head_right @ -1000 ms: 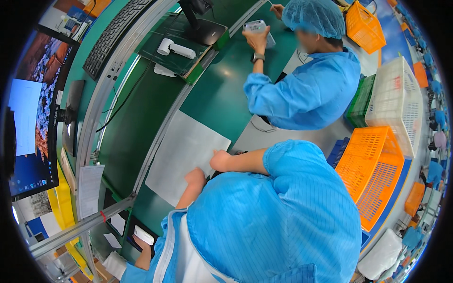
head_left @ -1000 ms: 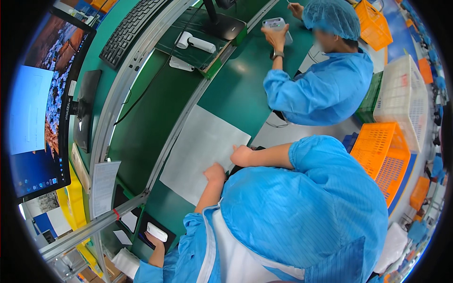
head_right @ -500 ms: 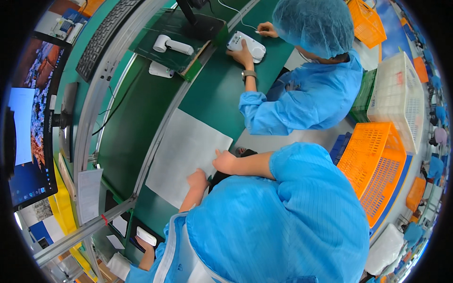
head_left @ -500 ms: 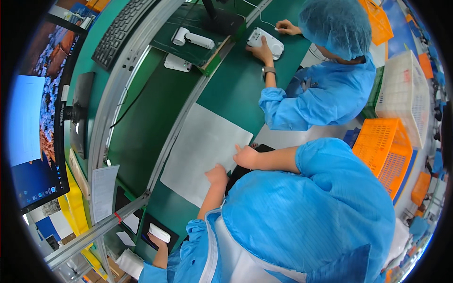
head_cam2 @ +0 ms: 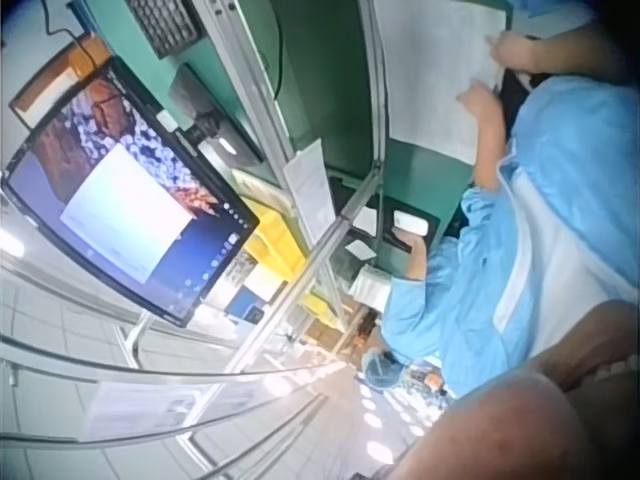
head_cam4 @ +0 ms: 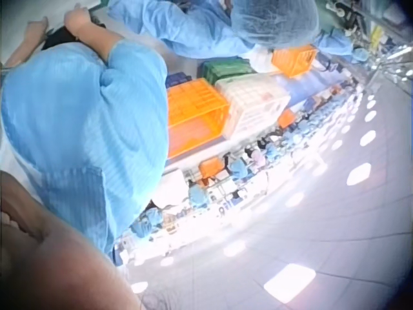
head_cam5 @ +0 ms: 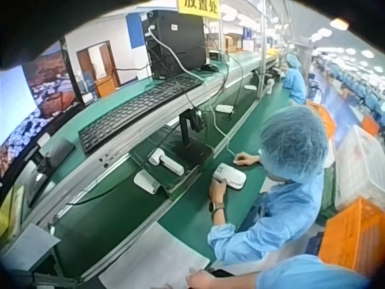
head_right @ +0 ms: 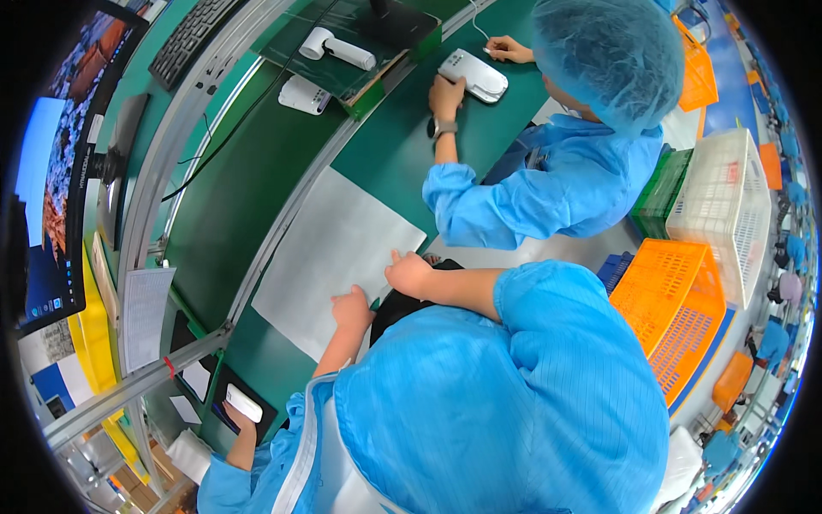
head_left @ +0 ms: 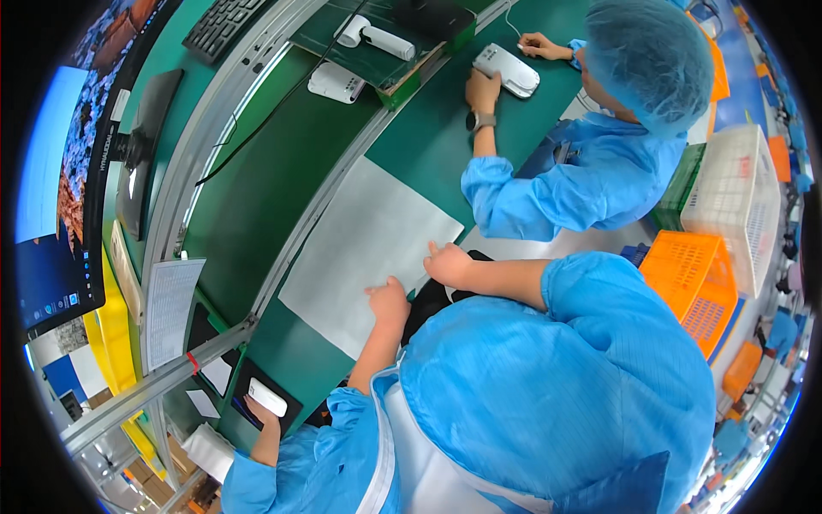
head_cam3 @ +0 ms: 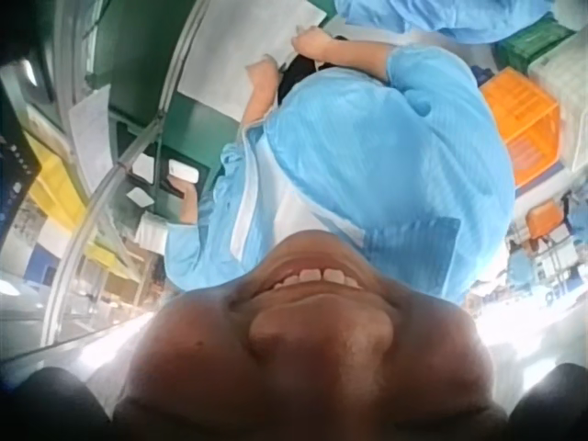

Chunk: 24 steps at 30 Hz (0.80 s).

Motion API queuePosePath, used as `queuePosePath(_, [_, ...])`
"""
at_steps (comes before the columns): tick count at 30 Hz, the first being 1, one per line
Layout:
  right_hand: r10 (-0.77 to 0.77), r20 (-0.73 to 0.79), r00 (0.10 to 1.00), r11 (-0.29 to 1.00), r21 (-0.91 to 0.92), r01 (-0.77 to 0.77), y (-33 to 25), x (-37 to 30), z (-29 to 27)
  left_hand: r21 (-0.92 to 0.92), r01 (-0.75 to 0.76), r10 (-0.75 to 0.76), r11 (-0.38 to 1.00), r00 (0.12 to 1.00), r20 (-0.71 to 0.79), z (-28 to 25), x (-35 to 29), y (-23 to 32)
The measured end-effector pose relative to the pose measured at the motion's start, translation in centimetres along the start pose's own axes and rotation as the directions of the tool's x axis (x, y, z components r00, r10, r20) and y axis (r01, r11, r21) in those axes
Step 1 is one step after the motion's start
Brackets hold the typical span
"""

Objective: Assembling and inspecting electronic devices at a factory workstation.

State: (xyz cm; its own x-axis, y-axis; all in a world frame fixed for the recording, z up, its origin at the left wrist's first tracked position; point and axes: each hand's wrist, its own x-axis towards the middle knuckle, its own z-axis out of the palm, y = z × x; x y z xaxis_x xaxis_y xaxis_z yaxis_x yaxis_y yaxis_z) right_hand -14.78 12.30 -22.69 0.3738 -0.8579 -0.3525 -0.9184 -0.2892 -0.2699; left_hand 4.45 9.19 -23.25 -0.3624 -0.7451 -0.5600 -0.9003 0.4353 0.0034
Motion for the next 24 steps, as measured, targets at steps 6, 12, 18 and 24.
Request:
queuePosePath(6, [-0.032,-0.013,0.999,0.998,-0.059,0.032,-0.1,-0.1,-0.1,0.124,0.021,-0.008,0.992,0.995,-0.100,2.1,0.3,-0.2])
queuePosePath(12, [-0.034,-0.022,0.999,0.996,-0.085,0.032,-0.2,-0.1,0.3,0.128,0.025,-0.009,0.991,0.992,-0.124,2.6,0.5,-0.1])
queuePosePath(18, [-0.032,-0.030,0.999,0.998,-0.064,0.030,-0.2,-0.1,0.6,0.065,0.073,-0.067,0.995,0.994,-0.088,1.8,0.5,0.3])
queuePosePath(24, [-0.051,0.016,0.999,0.994,-0.095,0.052,-0.1,0.1,0.2,0.167,0.123,-0.121,0.978,0.992,-0.025,2.0,1.4,0.4])
